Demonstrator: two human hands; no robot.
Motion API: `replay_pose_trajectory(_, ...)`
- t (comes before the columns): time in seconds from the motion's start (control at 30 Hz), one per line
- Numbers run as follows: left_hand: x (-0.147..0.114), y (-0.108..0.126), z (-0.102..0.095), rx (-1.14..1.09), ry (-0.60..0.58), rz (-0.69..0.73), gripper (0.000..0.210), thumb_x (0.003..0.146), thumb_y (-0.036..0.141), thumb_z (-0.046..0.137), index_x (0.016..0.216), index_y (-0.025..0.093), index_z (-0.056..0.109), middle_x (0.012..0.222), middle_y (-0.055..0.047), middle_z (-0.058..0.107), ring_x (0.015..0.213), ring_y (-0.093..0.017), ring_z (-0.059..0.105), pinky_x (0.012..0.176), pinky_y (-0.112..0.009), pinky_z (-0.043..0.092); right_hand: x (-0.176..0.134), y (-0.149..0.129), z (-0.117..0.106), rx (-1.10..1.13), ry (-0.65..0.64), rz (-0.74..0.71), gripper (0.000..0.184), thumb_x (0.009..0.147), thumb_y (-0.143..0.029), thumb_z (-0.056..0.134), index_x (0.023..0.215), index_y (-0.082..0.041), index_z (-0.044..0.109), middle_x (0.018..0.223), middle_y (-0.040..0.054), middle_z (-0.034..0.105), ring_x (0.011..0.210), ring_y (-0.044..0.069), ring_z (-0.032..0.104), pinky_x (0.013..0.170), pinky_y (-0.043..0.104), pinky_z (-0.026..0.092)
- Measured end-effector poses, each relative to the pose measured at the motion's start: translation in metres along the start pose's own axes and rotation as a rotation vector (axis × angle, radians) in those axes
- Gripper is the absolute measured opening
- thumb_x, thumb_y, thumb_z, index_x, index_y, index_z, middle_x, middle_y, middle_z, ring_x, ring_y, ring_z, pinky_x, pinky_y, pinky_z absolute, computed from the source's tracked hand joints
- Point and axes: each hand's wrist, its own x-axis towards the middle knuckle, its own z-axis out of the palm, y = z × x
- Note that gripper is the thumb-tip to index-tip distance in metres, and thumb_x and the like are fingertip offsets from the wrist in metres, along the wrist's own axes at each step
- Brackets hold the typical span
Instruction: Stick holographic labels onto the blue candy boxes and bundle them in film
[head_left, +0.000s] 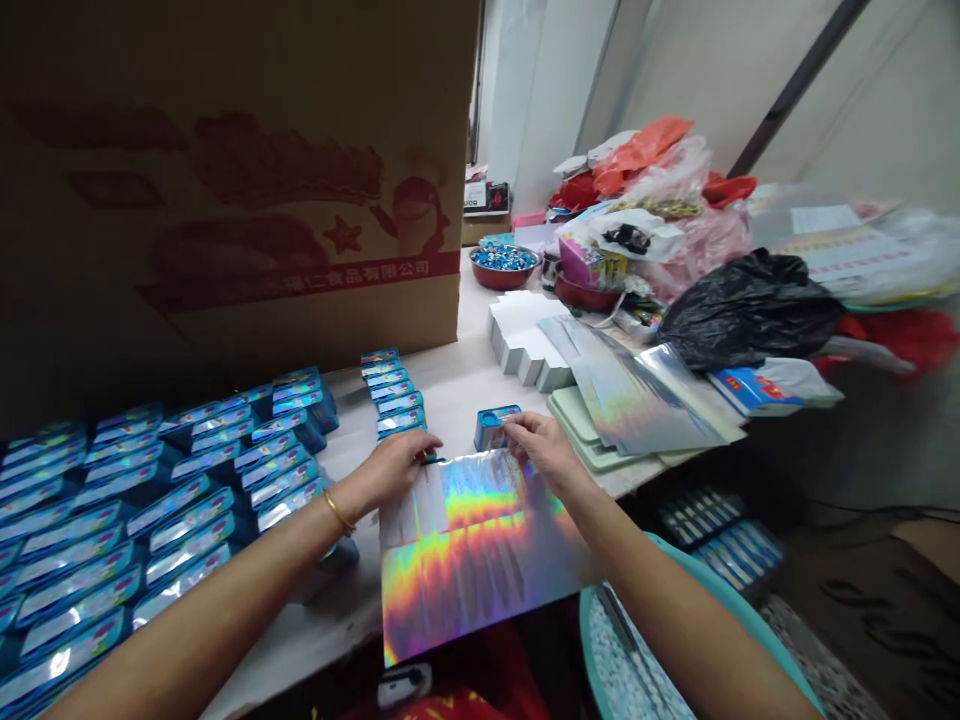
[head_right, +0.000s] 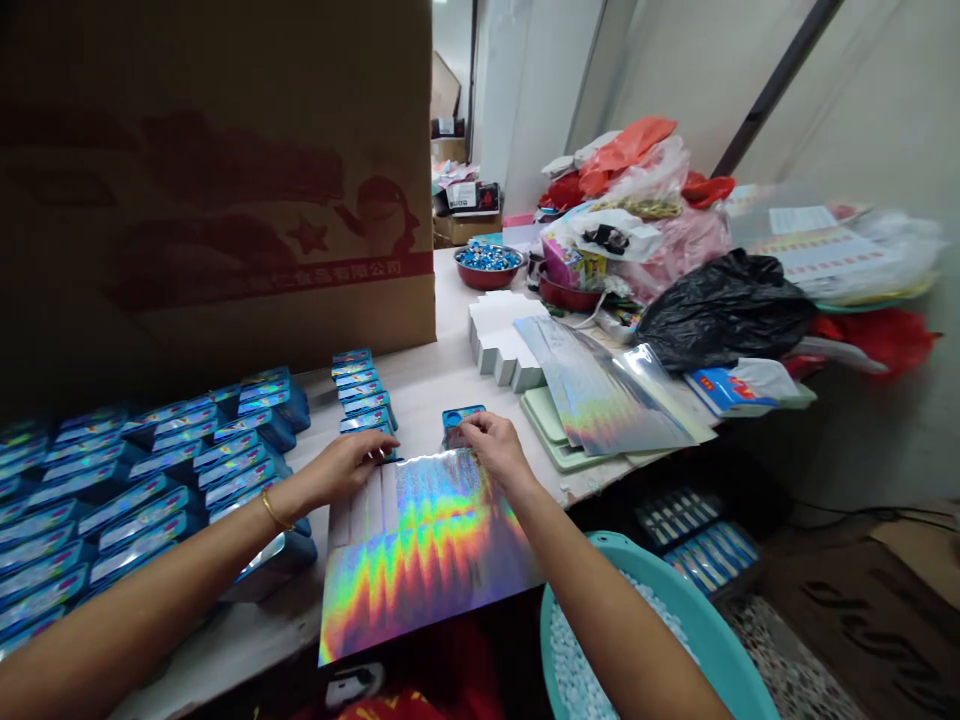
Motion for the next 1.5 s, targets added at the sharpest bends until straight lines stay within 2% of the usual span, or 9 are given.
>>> replay_pose_trajectory(0.13,0.026,0.012,0.008,-0.086,0.05,-0.102,0.04,0.08,0.041,0.039,0.103,0.015,0.06,0.101,-0.008,0.063,0.092,-0.02,0.057,0.082,-0.029,0.042,0.012,0.012,-0.003,0.162,0.069,0.104,0.023,0.059,-0.035,0.062,0.068,-0.014,0.06,0.058,-0.0007,0.059,0.048,0.008,0.049,0.042,0.019,0.032)
replay_pose_trajectory(0.3,0.051,0.026,0.029,-0.192,0.017,-0.183,0.062,0.063,0.061,0.055,0.104,0.015,0.057,0.093,-0.007,0.063,0.076,-0.019,0.058,0.065,-0.028,0.044,0.016,0.015,0.004,0.179,0.144,0.095,0.022,0.058,-0.034,0.062,0.065,-0.013,0.061,0.051,-0.0029,0.055,0.046,0.008,0.047,0.042,0.019,0.031)
replay_pose_trajectory(0.4,0.057,0.03,0.045,-0.153,0.063,-0.193,0.056,0.06,0.059,0.058,0.097,0.016,0.056,0.088,-0.005,0.061,0.07,-0.017,0.055,0.06,-0.026,0.041,0.02,0.022,0.009,0.172,0.17,0.079,0.021,0.058,-0.033,0.062,0.066,-0.014,0.061,0.053,-0.0029,0.055,0.048,0.009,0.047,0.043,0.019,0.032)
replay_pose_trajectory(0.5,0.058,0.033,0.057,-0.092,0.143,-0.165,0.041,0.067,0.052,0.056,0.087,0.016,0.056,0.079,-0.003,0.06,0.068,-0.015,0.053,0.059,-0.025,0.038,0.022,0.034,0.013,0.174,0.181,-0.018,0.019,0.059,-0.031,0.062,0.07,-0.015,0.062,0.057,-0.0025,0.056,0.053,0.01,0.049,0.048,0.021,0.037)
replay_pose_trajectory(0.6,0.059,0.032,0.063,-0.075,0.238,-0.171,0.025,0.076,0.04,0.048,0.076,0.016,0.056,0.07,-0.002,0.058,0.064,-0.013,0.051,0.059,-0.023,0.036,0.022,0.046,0.016,0.16,0.211,-0.116,0.019,0.063,-0.033,0.06,0.072,-0.016,0.062,0.06,-0.0019,0.058,0.057,0.011,0.052,0.055,0.022,0.041)
replay_pose_trajectory(0.7,0.063,0.026,0.062,-0.103,0.275,-0.212,0.026,0.078,0.035,0.044,0.065,0.015,0.057,0.063,-0.002,0.057,0.06,-0.012,0.05,0.057,-0.023,0.035,0.023,0.052,0.016,0.129,0.246,-0.126,0.02,0.066,-0.035,0.059,0.072,-0.016,0.062,0.061,-0.0015,0.058,0.057,0.011,0.051,0.055,0.022,0.041)
replay_pose_trajectory(1.07,0.093,0.022,0.055,-0.611,0.07,-0.593,0.025,0.077,0.029,0.043,0.068,0.01,0.056,0.067,-0.007,0.064,0.047,-0.011,0.058,0.041,-0.02,0.037,0.053,0.031,0.001,-0.419,0.248,-0.133,0.015,0.066,-0.03,0.054,0.064,-0.019,0.064,0.062,-0.0009,0.063,0.061,0.012,0.054,0.059,0.022,0.039)
replay_pose_trajectory(1.3,0.101,0.014,0.059,-0.507,0.12,-0.613,0.025,0.08,0.029,0.043,0.067,0.011,0.054,0.058,-0.005,0.06,0.044,-0.01,0.057,0.037,-0.017,0.034,0.068,0.033,-0.007,-0.483,0.187,-0.105,0.014,0.063,-0.029,0.054,0.062,-0.019,0.065,0.059,-0.0009,0.062,0.06,0.012,0.054,0.055,0.021,0.037)
replay_pose_trajectory(1.5,0.105,0.009,0.063,-0.419,0.06,-0.614,0.021,0.079,0.026,0.043,0.078,0.01,0.057,0.061,-0.006,0.063,0.046,-0.012,0.059,0.039,-0.018,0.036,0.07,0.031,-0.01,-0.553,0.209,-0.101,0.012,0.063,-0.027,0.056,0.062,-0.02,0.066,0.059,0.0001,0.062,0.06,0.013,0.055,0.055,0.022,0.036)
